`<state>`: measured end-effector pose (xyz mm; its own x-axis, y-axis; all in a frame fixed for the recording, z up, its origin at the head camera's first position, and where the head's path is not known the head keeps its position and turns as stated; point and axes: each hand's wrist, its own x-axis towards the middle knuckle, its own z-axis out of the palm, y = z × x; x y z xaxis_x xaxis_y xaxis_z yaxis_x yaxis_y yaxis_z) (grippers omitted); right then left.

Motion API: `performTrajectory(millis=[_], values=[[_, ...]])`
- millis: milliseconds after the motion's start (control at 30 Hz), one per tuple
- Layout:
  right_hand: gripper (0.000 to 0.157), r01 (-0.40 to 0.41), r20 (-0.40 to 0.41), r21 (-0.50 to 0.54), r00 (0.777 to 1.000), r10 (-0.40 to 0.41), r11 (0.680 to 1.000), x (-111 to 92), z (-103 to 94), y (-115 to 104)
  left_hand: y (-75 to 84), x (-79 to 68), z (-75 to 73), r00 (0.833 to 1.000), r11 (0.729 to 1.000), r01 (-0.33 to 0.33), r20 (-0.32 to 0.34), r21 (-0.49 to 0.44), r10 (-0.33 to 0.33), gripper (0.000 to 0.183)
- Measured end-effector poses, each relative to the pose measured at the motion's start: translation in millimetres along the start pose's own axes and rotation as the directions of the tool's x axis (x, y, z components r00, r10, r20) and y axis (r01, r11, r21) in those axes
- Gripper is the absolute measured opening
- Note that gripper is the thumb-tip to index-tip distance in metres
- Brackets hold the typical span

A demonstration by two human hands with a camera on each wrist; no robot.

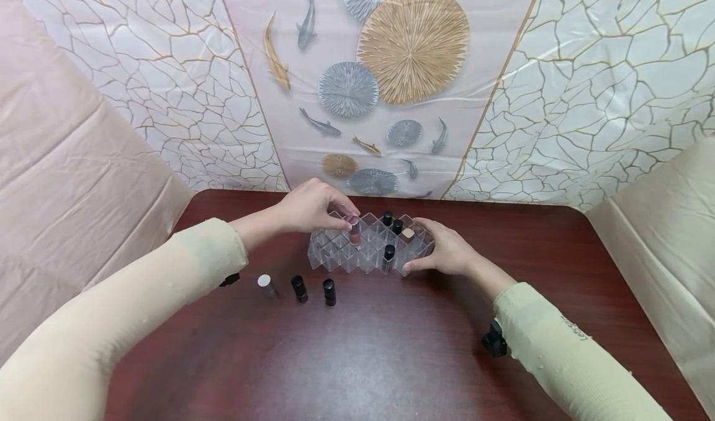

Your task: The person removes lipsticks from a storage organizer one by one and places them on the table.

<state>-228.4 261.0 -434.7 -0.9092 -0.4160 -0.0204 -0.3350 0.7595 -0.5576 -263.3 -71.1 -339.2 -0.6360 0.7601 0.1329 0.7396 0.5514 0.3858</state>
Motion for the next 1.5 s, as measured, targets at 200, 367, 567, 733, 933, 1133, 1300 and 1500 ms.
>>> performTrajectory(millis=[200,367,567,733,933,1133,1300,1500], values=[[0.108,0.004,-0.003,0.005,1.000,-0.004,1.000,0,0.0,1,6.7,-3.1,-4.4,1.000,1.000,-0.022,0.018,0.008,0.022,0.023],[0.107,0.010,-0.015,0.003,1.000,-0.010,1.000,-1,0.1,1,14.5,-6.8,-6.3,0.998,0.998,-0.042,0.049,0.036,0.040,0.023],[0.105,0.019,-0.022,0.003,1.000,-0.019,1.000,-1,0.0,-2,21.8,-13.8,-3.8,0.997,0.999,-0.041,0.069,0.026,0.039,0.022],[0.106,0.019,-0.024,0.006,1.000,-0.019,1.000,-1,-0.9,-3,26.1,-18.7,1.6,0.995,0.997,-0.069,0.069,0.029,0.067,0.021],[0.106,0.005,-0.018,0.000,1.000,-0.005,1.000,0,-0.6,-2,30.2,-23.3,11.2,0.993,0.995,-0.091,0.081,0.028,0.089,0.018],[0.108,0.001,-0.015,0.005,1.000,-0.001,1.000,0,-0.1,-3,34.1,-28.2,23.3,0.993,0.997,-0.081,0.083,0.020,0.079,0.018],[0.107,0.005,-0.018,0.004,1.000,-0.005,1.000,0,0.5,-3,37.7,-31.4,34.1,0.993,0.996,-0.085,0.085,0.023,0.082,0.017],[0.107,0.014,-0.022,0.002,1.000,-0.014,1.000,0,0.6,-5,39.4,-31.2,47.4,0.991,0.995,-0.096,0.098,0.039,0.092,0.017]])
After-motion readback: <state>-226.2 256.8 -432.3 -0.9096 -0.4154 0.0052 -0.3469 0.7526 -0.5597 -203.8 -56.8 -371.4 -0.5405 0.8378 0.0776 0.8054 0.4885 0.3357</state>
